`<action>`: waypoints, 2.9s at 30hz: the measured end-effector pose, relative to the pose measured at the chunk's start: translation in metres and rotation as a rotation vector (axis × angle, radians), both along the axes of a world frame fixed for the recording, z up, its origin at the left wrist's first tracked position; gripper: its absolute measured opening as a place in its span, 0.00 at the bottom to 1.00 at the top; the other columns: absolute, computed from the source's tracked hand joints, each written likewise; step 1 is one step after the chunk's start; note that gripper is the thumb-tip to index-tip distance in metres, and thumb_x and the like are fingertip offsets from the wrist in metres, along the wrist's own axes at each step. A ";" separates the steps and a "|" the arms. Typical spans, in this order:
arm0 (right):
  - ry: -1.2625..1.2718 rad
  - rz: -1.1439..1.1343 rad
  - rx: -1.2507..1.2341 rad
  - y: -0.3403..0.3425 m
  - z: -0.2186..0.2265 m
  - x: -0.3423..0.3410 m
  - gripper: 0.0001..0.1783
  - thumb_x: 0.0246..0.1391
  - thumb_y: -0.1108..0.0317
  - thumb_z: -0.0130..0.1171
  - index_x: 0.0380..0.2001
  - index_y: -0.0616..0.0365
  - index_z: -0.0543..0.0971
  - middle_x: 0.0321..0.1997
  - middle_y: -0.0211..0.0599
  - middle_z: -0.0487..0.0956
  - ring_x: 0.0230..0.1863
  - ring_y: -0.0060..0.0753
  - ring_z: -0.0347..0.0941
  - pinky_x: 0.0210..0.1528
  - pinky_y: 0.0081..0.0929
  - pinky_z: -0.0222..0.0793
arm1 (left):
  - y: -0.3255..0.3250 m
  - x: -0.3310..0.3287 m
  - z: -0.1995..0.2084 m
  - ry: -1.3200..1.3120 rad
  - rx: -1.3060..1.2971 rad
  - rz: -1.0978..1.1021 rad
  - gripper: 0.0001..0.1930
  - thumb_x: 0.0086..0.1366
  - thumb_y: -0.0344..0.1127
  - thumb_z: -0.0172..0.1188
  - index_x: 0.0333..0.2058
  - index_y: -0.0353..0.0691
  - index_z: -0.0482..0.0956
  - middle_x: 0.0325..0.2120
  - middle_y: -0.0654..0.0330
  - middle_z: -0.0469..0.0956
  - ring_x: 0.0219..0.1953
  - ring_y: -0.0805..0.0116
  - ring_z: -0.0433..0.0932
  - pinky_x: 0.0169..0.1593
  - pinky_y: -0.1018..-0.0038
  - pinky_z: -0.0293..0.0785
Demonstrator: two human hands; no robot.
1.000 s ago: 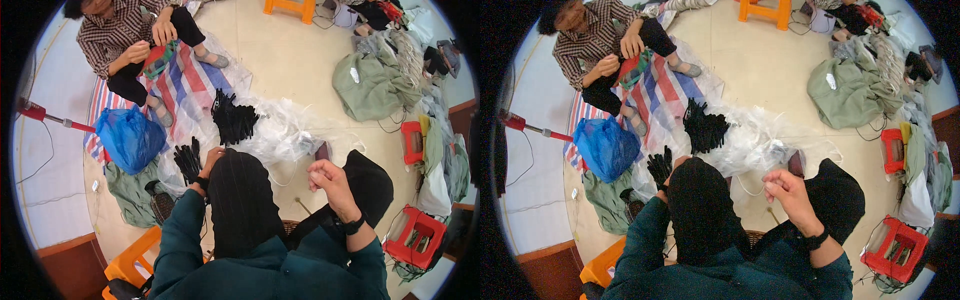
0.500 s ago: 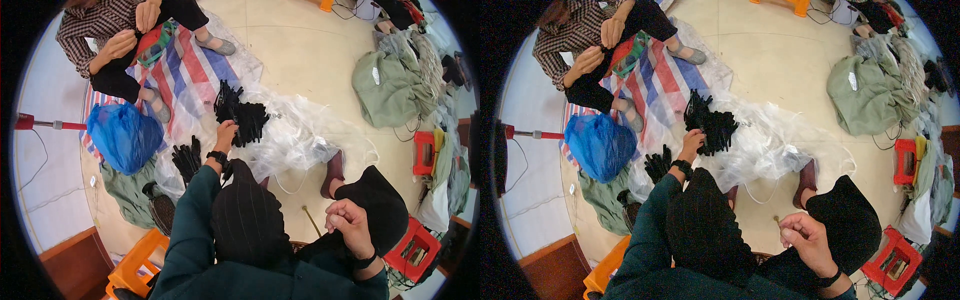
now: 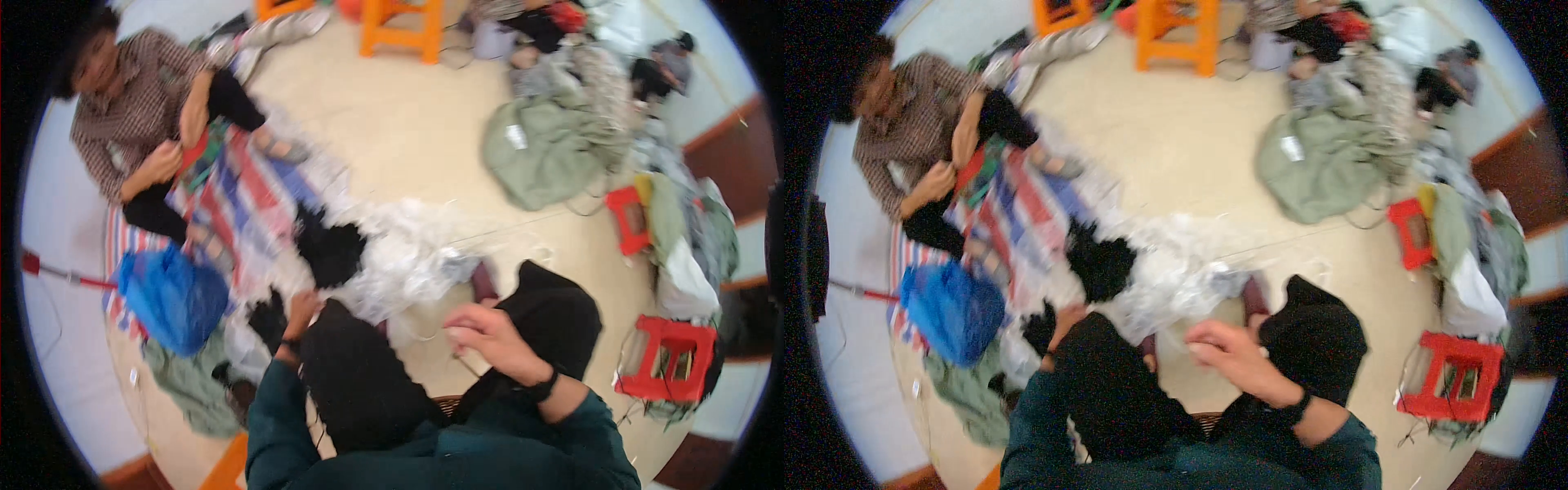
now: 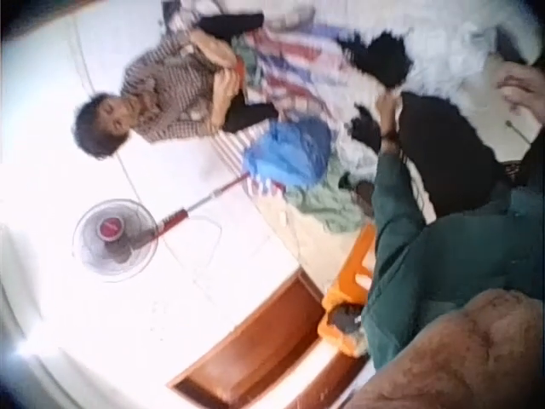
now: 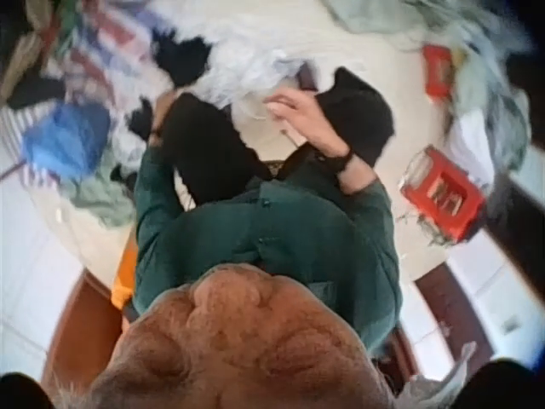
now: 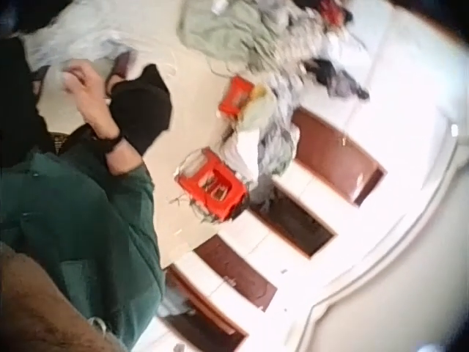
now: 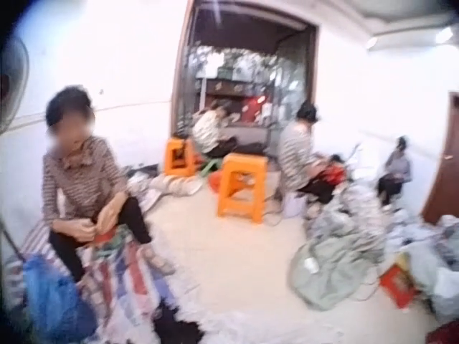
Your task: Assembling small black plastic buckle and strap components by hand.
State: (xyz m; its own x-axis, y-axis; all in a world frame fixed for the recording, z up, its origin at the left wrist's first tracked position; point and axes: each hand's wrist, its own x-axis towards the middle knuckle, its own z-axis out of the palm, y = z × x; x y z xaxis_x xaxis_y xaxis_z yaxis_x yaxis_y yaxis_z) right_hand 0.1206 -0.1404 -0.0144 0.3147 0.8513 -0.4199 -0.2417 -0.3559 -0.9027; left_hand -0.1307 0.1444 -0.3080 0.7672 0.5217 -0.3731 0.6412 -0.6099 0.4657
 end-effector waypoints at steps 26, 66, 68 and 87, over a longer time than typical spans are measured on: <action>-1.022 0.105 -0.310 -0.296 -0.089 0.003 0.12 0.51 0.60 0.48 0.32 0.56 0.74 0.27 0.49 0.76 0.30 0.54 0.72 0.29 0.45 0.66 | -0.255 -0.232 0.137 -0.268 -0.153 0.130 0.21 0.63 0.31 0.50 0.53 0.27 0.62 0.48 0.50 0.70 0.42 0.62 0.75 0.42 0.75 0.72; -0.509 0.014 -0.518 -0.384 -0.138 -0.066 0.17 0.44 0.56 0.55 0.34 0.57 0.77 0.34 0.52 0.77 0.37 0.52 0.73 0.40 0.39 0.68 | -0.161 -0.149 0.230 -0.307 -0.338 0.349 0.18 0.63 0.30 0.47 0.51 0.28 0.65 0.40 0.52 0.73 0.35 0.66 0.75 0.39 0.78 0.73; -0.499 -0.002 -0.525 -0.392 -0.139 -0.064 0.17 0.44 0.56 0.55 0.34 0.57 0.77 0.34 0.52 0.77 0.37 0.52 0.73 0.39 0.39 0.68 | -0.174 -0.167 0.233 -0.290 -0.365 0.375 0.18 0.63 0.30 0.47 0.51 0.28 0.65 0.40 0.53 0.74 0.35 0.66 0.75 0.39 0.78 0.73; -1.247 0.114 -0.610 -0.112 -0.041 0.332 0.12 0.46 0.64 0.54 0.34 0.58 0.74 0.29 0.49 0.77 0.35 0.52 0.73 0.38 0.43 0.67 | -0.105 -0.045 0.297 -0.378 0.250 0.243 0.19 0.62 0.39 0.48 0.46 0.28 0.68 0.36 0.45 0.71 0.35 0.55 0.72 0.41 0.62 0.68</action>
